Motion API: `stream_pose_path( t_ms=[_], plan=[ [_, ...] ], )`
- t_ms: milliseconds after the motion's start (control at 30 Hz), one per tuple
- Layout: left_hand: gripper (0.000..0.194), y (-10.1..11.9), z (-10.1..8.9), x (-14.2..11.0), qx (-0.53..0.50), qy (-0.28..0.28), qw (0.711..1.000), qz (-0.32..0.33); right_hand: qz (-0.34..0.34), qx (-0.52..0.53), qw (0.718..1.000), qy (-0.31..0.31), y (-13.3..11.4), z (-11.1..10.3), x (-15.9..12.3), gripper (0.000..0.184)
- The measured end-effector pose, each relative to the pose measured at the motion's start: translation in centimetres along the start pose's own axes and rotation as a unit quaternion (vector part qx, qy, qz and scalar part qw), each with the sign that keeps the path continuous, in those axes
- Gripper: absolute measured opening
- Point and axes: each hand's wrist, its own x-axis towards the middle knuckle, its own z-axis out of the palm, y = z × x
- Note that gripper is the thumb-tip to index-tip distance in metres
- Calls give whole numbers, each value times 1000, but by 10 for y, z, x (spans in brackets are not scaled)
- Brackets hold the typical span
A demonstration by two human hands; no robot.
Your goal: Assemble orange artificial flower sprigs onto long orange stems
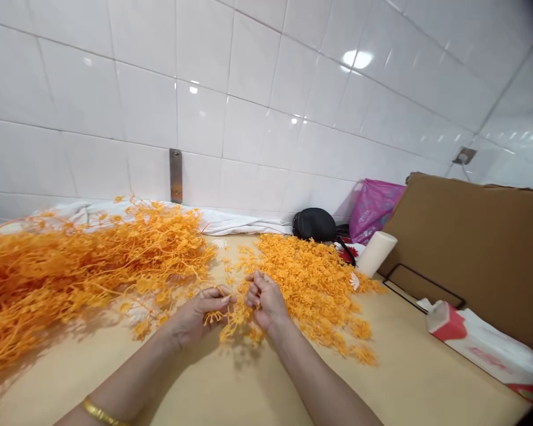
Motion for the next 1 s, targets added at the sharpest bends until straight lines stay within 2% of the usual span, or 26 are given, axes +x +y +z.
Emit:
stream_pose_path(
  t_ms=[67,133,200,300,367,433,467,567,667,833,900,1000],
  plan=[
    [11,0,2,-2,-13,22,1000,1,-28,-9,998,54,-10,-12,6,30],
    [9,-2,2,0,-13,30,999,4,-104,-122,981,112,-17,-27,9,27],
    [7,-4,1,5,-6,24,1000,2,-169,-300,923,175,-21,-41,9,25],
    [8,-5,-1,8,-14,33,999,-1,-179,-508,811,227,-21,-52,6,44],
    [10,-5,-1,7,-40,43,998,6,-192,-577,757,238,-18,-52,3,49],
    [16,-4,-2,8,-75,27,997,0,-254,-590,732,225,-15,-46,2,41],
    [17,-4,-4,10,-89,22,996,-6,-290,-576,737,201,-14,-42,2,34],
    [17,-5,-14,18,-120,16,993,-9,-363,-496,787,59,-7,-27,-1,21],
    [15,-6,-21,22,-141,2,990,-2,-330,-449,829,-32,1,-13,-9,22],
    [10,-7,-19,21,-127,-14,992,1,-230,-410,879,-75,10,-4,-15,20],
    [10,-9,-16,20,-88,-24,996,7,-213,-378,897,-80,10,-3,-16,15],
    [20,-12,-12,19,-8,-42,999,28,-208,-347,912,-72,9,-2,-16,8]
  ],
)
